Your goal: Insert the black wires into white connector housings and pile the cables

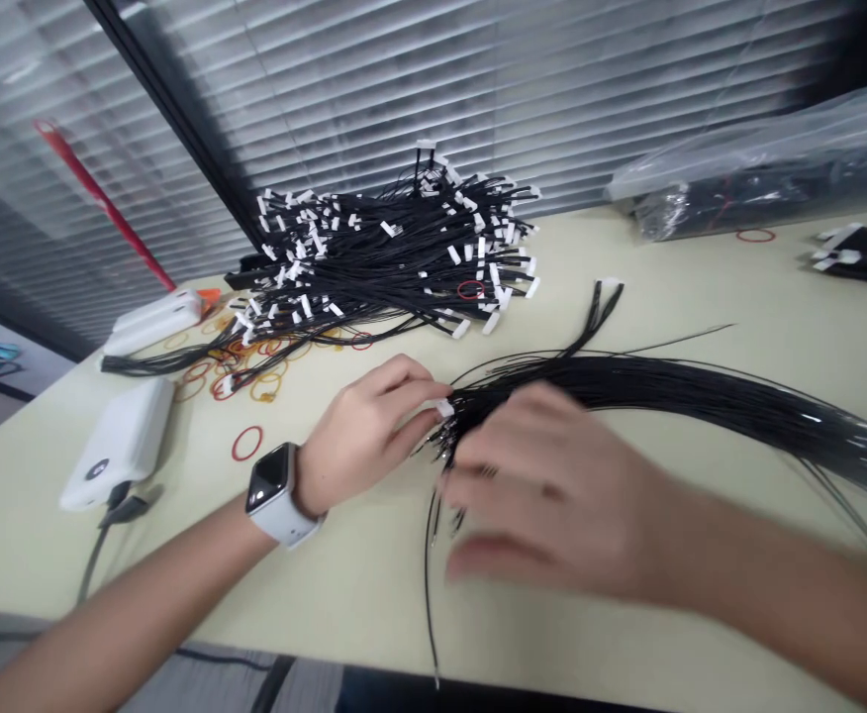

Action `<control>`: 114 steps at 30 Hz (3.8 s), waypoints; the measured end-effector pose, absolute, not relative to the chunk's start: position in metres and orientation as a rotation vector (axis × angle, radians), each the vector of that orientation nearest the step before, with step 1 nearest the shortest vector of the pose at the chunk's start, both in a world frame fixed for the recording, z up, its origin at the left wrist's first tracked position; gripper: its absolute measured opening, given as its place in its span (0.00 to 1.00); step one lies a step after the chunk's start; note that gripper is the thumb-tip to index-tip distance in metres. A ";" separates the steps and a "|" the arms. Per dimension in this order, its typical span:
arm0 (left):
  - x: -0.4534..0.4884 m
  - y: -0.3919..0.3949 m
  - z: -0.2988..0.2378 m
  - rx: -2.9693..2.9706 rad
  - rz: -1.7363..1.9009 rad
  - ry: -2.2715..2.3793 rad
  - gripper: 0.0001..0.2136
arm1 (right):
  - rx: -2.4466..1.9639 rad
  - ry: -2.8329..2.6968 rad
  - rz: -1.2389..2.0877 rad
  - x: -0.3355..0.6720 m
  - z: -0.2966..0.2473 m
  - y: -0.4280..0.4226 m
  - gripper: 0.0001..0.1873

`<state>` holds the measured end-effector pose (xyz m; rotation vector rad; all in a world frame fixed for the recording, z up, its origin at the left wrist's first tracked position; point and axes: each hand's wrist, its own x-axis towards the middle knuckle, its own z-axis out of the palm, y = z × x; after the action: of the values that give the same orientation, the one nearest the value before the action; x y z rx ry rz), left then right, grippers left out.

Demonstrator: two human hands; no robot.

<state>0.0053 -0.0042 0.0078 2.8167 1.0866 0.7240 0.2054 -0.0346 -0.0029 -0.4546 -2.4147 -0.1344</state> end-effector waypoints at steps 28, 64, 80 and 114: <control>0.015 -0.006 0.004 2.045 0.765 1.212 0.09 | -0.765 -2.756 0.140 0.224 -0.017 -0.015 0.05; 0.014 0.005 -0.006 1.349 0.810 1.044 0.03 | -1.292 -2.110 0.549 0.216 -0.006 -0.005 0.11; 0.010 0.007 -0.007 1.280 0.800 1.015 0.04 | -1.425 -2.037 0.551 0.213 -0.005 -0.006 0.10; 0.017 -0.002 -0.008 1.685 0.831 1.053 0.06 | -1.178 -2.037 0.576 0.210 -0.015 -0.013 0.03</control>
<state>0.0172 -0.0016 -0.0077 1.6845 1.0533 0.8310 0.2100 -0.0133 -0.0154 -1.1782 -2.0370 0.5762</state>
